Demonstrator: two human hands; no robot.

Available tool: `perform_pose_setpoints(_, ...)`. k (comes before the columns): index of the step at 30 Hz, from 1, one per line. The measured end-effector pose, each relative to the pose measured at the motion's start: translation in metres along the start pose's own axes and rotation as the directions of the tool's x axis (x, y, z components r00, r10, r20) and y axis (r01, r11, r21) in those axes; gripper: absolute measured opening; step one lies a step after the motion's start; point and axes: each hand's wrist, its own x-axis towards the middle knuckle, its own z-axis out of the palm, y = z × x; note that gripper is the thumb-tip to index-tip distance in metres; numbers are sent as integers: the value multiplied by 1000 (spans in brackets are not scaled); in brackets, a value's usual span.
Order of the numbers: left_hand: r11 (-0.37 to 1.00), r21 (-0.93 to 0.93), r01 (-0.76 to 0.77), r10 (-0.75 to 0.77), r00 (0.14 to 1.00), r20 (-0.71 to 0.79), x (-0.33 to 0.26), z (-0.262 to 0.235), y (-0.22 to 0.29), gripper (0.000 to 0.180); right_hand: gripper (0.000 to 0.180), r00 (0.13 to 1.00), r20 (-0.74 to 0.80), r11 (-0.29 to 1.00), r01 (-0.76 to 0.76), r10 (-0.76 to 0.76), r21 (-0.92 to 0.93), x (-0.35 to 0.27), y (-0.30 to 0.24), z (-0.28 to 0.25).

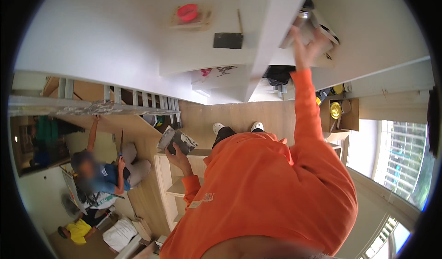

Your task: The person uses a putty knife to apply a white compound to the upper corner of a white wall or cabinet interior. They repeatedly scoop compound from a container and smooth it along the corner seam while standing on a ladder. Other workers are visible below but do not interact with the task.

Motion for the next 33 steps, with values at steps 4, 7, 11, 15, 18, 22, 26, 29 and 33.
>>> perform_pose_setpoints(4, 990, -121, 76, -69, 996, 58, 24, -8, -7, 39, 68, 887, -33, 881, 461, -460, 111, -84, -67, -47)
perform_pose_setpoints(7, 991, -114, 75, -66, 994, 84, 44, -15, -16, 39, 60, 756, 415, 860, 403, -506, 314, -154, -109, 2)
perform_pose_setpoints(11, 993, -92, 71, -65, 996, 68, 71, -20, -28, 38, 79, 761, 641, 993, -121, 98, -8, -152, -93, 155)
perform_pose_setpoints(15, 987, -108, 118, -105, 987, 118, 80, -28, -40, 38, 87, 863, 392, 940, -236, 320, -248, -89, -17, 278)
perform_pose_setpoints(18, 992, -80, 102, -92, 988, 123, 81, -36, -47, 37, 94, 830, 376, 904, -321, 412, -282, -71, 25, 318)
perform_pose_setpoints(22, 989, -95, 111, -93, 981, 169, 84, -44, -50, 33, 92, 816, 477, 932, -361, 325, -17, -76, 40, 317)
perform_pose_setpoints(26, 983, -138, 124, -89, 967, 237, 94, -45, -47, 31, 79, 858, 452, 891, -382, 243, 247, -112, 21, 302)
perform_pose_setpoints(29, 992, -116, 49, -15, 961, 275, 103, -42, -43, 32, 74, 906, 366, 880, -339, 211, 332, -147, -2, 285)
perform_pose_setpoints(33, 992, -107, -66, 97, 942, 322, 114, -35, -37, 32, 73, 938, 284, 896, -292, 199, 335, -175, -26, 250)
